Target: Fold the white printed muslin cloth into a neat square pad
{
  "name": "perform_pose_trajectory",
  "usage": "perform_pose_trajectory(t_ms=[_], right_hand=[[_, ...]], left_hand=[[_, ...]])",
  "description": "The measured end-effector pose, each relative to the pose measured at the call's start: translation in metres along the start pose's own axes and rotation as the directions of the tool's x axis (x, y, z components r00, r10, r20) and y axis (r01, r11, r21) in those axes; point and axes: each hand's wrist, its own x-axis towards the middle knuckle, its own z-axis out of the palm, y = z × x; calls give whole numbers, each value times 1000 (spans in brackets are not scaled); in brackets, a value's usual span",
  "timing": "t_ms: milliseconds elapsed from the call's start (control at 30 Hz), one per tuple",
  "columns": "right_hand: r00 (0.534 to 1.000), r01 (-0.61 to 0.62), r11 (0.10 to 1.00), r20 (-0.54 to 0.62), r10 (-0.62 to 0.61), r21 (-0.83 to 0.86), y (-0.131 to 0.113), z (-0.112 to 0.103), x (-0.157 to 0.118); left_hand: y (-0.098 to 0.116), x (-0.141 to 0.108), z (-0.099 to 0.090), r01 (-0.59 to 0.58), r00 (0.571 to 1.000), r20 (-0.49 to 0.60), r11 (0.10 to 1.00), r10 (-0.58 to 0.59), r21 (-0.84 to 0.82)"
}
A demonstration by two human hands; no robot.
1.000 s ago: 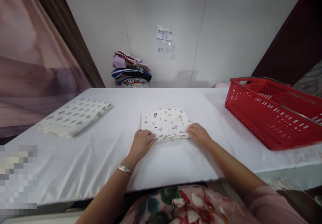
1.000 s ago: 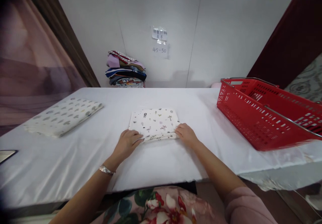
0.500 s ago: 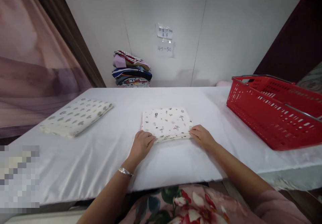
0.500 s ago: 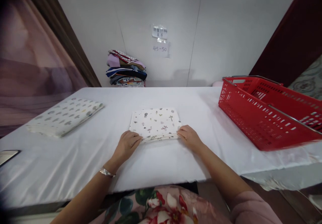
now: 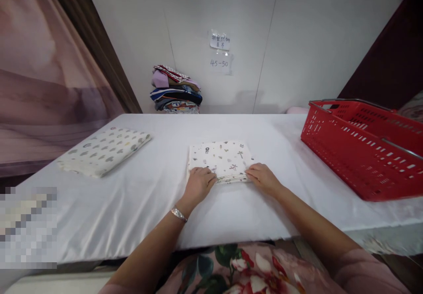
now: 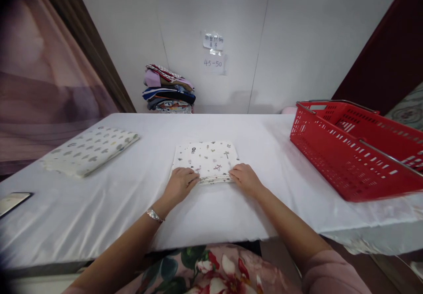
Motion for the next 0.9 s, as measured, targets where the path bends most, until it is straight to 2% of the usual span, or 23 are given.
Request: perform_pose_trajectory(t_ms=[167, 300, 400, 667, 900], right_hand=[[999, 9, 1000, 51, -9, -14, -3, 5, 9], [999, -23, 999, -42, 24, 24, -8, 8, 6], [995, -22, 999, -99, 26, 36, -11, 8, 0], [997, 77, 995, -17, -77, 58, -7, 2, -5], [992, 120, 992, -48, -119, 23, 2, 6, -7]], left_hand=[[1, 3, 3, 10, 999, 52, 1000, -10, 2], [2, 2, 2, 49, 999, 12, 997, -48, -54], [2, -2, 3, 30, 999, -26, 996, -33, -78], [-6, -10, 9, -18, 1000, 12, 997, 19, -73], [-4, -8, 10, -23, 1000, -8, 998, 23, -51]])
